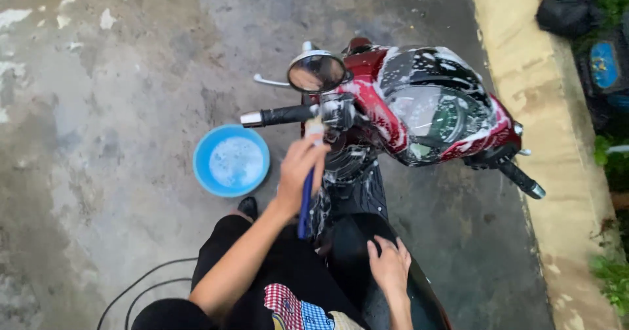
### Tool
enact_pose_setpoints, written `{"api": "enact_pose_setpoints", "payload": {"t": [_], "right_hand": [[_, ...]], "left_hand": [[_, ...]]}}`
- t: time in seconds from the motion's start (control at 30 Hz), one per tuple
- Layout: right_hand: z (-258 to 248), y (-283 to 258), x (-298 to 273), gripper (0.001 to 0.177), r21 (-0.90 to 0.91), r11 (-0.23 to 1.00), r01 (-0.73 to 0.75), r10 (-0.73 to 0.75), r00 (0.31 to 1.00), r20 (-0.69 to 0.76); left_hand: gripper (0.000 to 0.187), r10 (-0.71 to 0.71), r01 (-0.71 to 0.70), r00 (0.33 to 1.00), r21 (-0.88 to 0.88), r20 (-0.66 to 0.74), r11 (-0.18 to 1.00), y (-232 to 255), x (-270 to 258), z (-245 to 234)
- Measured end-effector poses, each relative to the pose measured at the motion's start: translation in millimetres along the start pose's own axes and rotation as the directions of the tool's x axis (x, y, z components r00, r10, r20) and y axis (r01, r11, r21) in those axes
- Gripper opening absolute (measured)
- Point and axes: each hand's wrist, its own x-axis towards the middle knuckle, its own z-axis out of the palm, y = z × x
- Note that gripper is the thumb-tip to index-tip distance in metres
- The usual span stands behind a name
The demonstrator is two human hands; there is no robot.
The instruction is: The person is washing a red motor scooter using a brush and soapy water.
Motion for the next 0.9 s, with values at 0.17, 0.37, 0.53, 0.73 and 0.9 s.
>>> {"api": "enact_pose_setpoints", "payload": {"t": [0.17,0.37,0.53,0.73,0.9], "right_hand": [[-10.9,-33.8,-4.3,0.039,0.121,0.987,0.101,-0.084,0.987,-0.138],[-33.5,-94.1,18.9,0.044,0.417,0.888,0.193,-0.088,0.962,-0.258],[-101.9,-169.0,31.0,0.070,0.410,0.712,0.570,-0.270,0.761,-0.590],[-166.0,-207.3,68.1,0.086,0.020,0.790,0.612,-0.413,0.556,-0.722],[-215.1,-194.1,101.9,0.098,-0.159,0.829,0.536,-0.528,0.658,-0.537]], "left_hand": [[0.024,0.042,-0.045,0.999,0.077,0.032,0.996,-4.0,-0.4,-18.4],[0.034,0.078,-0.078,0.997,0.096,0.008,0.992,-7.0,-0.6,-16.4],[0.034,0.048,-0.038,0.998,0.203,-0.047,0.979,-34.8,-7.3,-59.0],[0.021,0.045,-0.047,0.999,0.163,0.016,0.986,-1.8,-10.0,-12.1],[0.019,-0.261,0.227,0.964,-0.379,-0.042,0.897,-44.6,-32.7,-14.5]]}}
